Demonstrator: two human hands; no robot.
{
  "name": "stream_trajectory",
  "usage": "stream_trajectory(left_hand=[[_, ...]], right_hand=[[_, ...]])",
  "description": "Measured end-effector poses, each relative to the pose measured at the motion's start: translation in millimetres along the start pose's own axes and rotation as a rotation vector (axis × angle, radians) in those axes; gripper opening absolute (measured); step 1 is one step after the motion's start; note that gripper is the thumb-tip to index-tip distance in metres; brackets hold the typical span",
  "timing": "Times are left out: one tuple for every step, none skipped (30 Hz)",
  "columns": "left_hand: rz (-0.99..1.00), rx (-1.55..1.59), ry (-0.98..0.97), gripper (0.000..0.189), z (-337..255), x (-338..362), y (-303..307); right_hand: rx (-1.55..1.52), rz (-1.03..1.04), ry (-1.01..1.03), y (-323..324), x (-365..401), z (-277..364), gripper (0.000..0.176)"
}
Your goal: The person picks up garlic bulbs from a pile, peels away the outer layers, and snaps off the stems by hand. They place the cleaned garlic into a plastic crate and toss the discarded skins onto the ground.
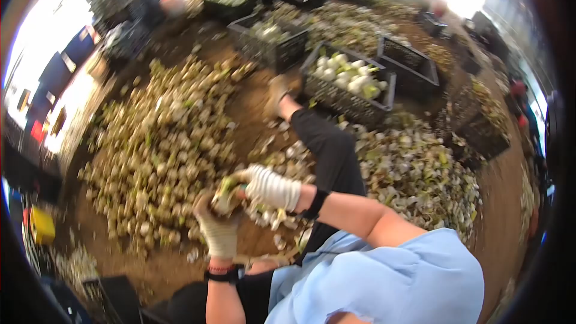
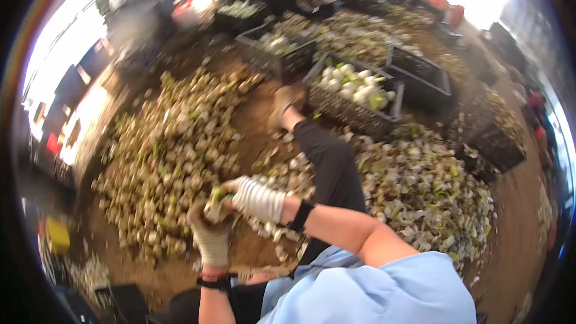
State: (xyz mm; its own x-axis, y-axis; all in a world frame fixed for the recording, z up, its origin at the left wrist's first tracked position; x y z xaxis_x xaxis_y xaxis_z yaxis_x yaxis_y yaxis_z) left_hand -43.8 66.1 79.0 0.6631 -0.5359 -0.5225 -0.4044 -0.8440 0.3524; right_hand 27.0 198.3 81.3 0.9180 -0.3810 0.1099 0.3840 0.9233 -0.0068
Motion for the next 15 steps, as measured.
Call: stream_trajectory(left_hand=[[0.023,0.095,0.077,0.078,2,3,-2],[-0.002,0.209,0.147,0.075,-2,0,-3],[-0.023,0.314,0.225,0.072,-4,-1,-3],[-0.003,0.319,0.262,0.070,1,1,-3],[0.015,0.317,0.300,0.068,6,1,-3],[0.020,0.313,0.324,0.064,-2,-2,-6],[0.026,0.387,0.395,0.062,24,1,-12],[0.002,0.421,0.424,0.059,42,10,-12],[-0.026,0.455,0.456,0.056,41,9,-11],[0.046,0.776,0.601,0.055,29,13,-21],[0.145,0.918,0.735,0.055,5,13,-28],[0.144,1.095,0.884,0.051,45,31,-33],[0.141,1.270,1.033,0.047,83,50,-38],[0.143,1.272,1.032,0.047,62,44,-43],[0.033,1.201,1.017,0.043,31,34,-41]], right_hand=[[0.023,-0.032,-0.016,4,1,-4,0.027],[0.141,-0.059,0.004,12,0,-5,0.028],[0.129,-0.060,-0.030,15,-1,-13,0.031],[0.150,-0.091,0.002,18,2,-6,0.031],[0.168,-0.117,0.033,22,4,0,0.032],[0.173,-0.141,0.040,27,3,0,0.032],[0.194,-0.104,0.037,26,1,-2,0.032],[0.215,-0.063,0.034,26,0,-5,0.032],[0.219,-0.075,0.038,31,2,-4,0.032],[0.120,0.001,0.004,27,3,-7,0.031],[0.021,0.080,-0.032,23,6,-9,0.030],[0.003,0.065,0.012,26,13,3,0.028],[0.004,0.062,0.012,25,22,14,0.028],[-0.215,0.191,-0.093,11,33,19,0.029],[-0.435,0.318,-0.199,-4,42,22,0.031]])
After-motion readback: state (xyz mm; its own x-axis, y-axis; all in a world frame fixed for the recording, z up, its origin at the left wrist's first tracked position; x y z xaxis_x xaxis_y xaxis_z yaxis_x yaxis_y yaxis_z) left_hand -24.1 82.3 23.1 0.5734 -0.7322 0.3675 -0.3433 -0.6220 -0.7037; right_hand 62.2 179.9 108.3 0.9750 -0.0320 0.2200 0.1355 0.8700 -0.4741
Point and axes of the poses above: each hand's wrist, its own x-axis away from the middle knuckle, its own y-axis out of the back of the hand, z = x × y, the point moved 10 cm from there along -x, towards the middle knuckle, and after that the axes turned 4 degrees about -z, right-handed, at the moved point
